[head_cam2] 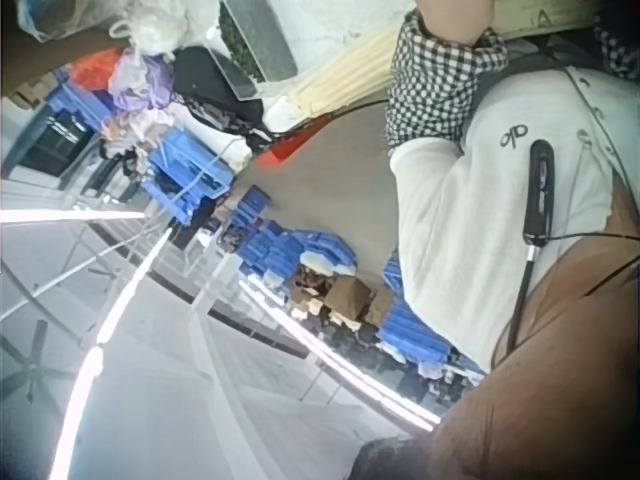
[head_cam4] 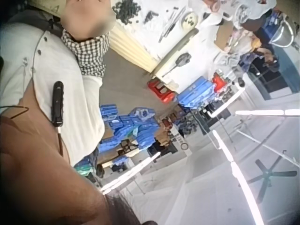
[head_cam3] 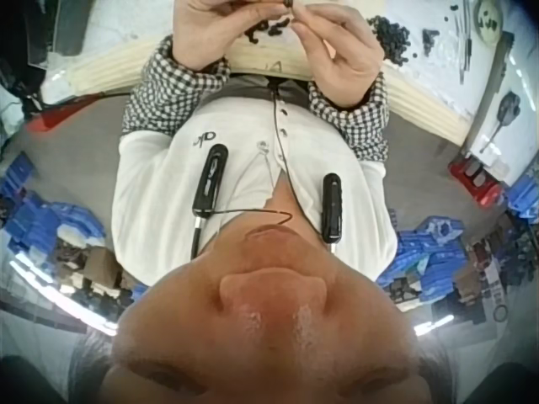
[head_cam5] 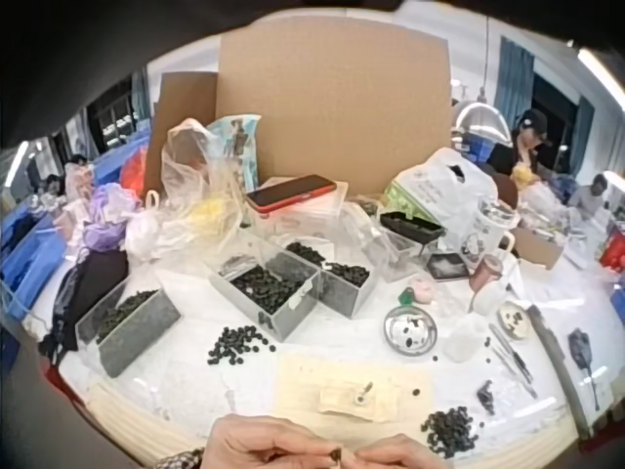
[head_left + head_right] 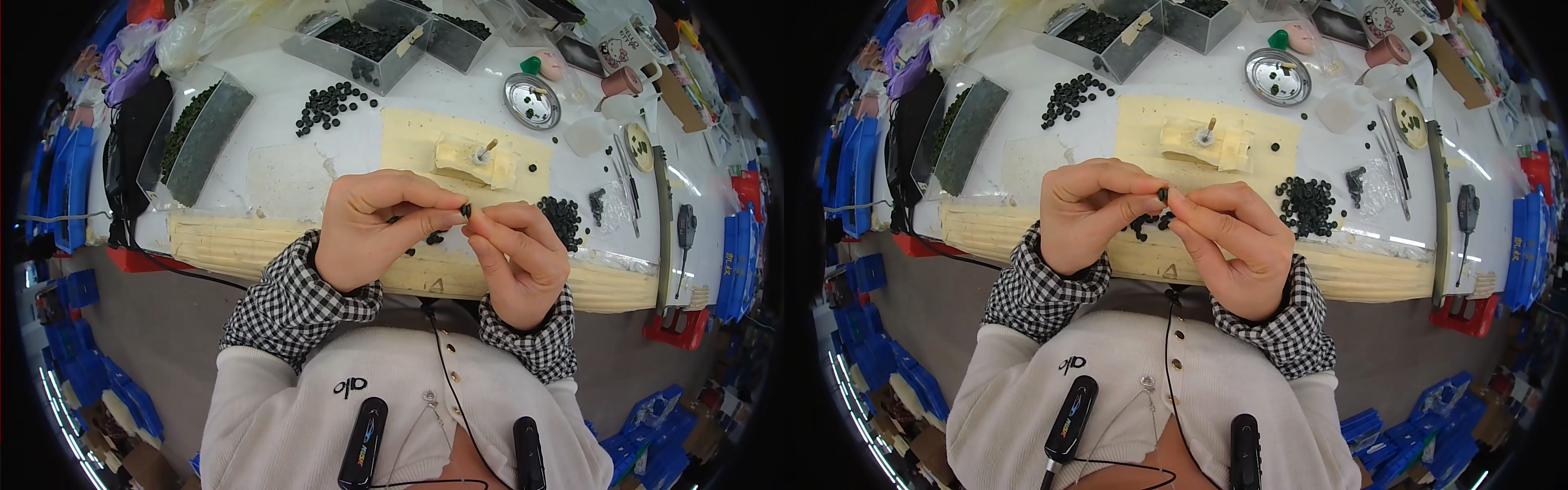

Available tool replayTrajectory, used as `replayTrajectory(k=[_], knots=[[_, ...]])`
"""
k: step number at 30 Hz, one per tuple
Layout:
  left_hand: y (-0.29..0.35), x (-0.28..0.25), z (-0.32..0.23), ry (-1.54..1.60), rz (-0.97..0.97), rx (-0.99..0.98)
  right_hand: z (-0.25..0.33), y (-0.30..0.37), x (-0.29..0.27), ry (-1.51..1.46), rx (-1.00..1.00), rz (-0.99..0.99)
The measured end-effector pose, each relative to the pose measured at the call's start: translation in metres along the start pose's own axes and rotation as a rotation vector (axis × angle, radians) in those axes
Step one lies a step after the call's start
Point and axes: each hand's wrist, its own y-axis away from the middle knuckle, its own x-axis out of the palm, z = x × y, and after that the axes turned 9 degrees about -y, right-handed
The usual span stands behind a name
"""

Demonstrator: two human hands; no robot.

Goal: Assembling or inspecting small black plastic components using a wooden jig on a workbench.

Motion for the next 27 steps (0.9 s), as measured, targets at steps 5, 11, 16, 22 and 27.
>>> replayTrajectory(k=[5,11,16,22,27], knots=[[0.0,-0.001,0.007,-0.015,-0.008,0.042,-0.001,0.0,0.001,0.0,-0.021,-0.002],[0.001,-0.005,0.001,-0.064,0.04,0.026,0.001,0.0,0.0,0.016,-0.015,0.015],[0.0,-0.005,0.002,-0.083,0.043,0.042,0.0,0.0,0.001,0.009,-0.028,0.01],[0.0,0.0,0.002,0.039,-0.037,0.001,0.003,-0.004,0.003,0.001,0.019,-0.007],[-0.003,-0.004,0.002,0.213,-0.028,-0.148,0.008,-0.019,-0.01,0.138,0.014,-0.141]])
